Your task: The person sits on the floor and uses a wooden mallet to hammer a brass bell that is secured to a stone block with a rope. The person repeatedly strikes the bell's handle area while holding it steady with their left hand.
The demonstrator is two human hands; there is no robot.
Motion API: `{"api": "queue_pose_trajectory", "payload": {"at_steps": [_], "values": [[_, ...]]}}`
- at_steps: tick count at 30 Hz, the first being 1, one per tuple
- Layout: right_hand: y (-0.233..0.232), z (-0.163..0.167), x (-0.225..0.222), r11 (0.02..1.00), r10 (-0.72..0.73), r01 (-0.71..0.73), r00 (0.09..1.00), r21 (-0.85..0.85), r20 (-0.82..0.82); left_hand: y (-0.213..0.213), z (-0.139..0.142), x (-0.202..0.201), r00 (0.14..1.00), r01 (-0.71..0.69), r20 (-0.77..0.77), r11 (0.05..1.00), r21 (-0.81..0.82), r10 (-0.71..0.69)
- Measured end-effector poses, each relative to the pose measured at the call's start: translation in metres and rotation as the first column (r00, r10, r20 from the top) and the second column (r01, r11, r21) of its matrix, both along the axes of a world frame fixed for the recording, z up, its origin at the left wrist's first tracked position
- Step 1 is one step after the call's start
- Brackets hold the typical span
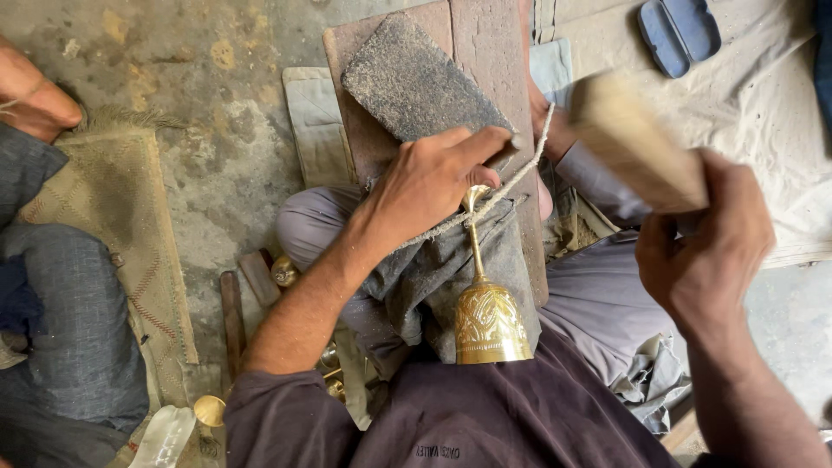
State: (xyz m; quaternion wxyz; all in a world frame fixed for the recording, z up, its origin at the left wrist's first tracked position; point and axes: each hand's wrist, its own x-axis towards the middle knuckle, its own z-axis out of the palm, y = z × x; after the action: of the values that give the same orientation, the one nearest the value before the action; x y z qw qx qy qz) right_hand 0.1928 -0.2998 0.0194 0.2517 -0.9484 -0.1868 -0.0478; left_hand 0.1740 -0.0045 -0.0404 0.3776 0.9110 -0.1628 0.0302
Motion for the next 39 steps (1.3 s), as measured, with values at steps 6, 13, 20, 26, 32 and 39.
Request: {"api": "queue_pose_trajectory", "payload": {"at_steps": [6,13,20,26,32,39], "values": [[0.025,0.05,0.025,0.915,0.277,-0.178,0.93,-0.362,0.243,-0.005,-0.008,-0.03,0.95,-0.301,0.021,0.928,-0.218,0.313],[0.049,0.096,0.031,0.755,0.458,-0.281,0.872,-0.592,0.17,-0.013,-0.024,-0.039,0.914,-0.359,0.017,0.83,-0.426,0.405],[0.065,0.099,0.029,0.828,0.392,-0.263,0.903,-0.496,0.176,-0.014,-0.024,-0.042,0.916,-0.352,0.021,0.829,-0.435,0.401],[0.022,0.067,0.034,0.965,0.227,-0.227,0.974,-0.131,-0.02,-0.007,-0.019,-0.023,0.969,-0.188,0.105,0.942,-0.278,0.224],[-0.023,0.008,0.009,0.983,0.135,-0.125,0.988,-0.132,0.073,-0.004,-0.003,0.006,0.999,0.045,0.023,0.99,-0.133,-0.043],[-0.028,-0.026,-0.014,0.97,0.085,-0.035,0.976,-0.24,0.2,-0.005,0.005,0.0,0.992,0.099,0.074,0.995,0.03,-0.101]]}}
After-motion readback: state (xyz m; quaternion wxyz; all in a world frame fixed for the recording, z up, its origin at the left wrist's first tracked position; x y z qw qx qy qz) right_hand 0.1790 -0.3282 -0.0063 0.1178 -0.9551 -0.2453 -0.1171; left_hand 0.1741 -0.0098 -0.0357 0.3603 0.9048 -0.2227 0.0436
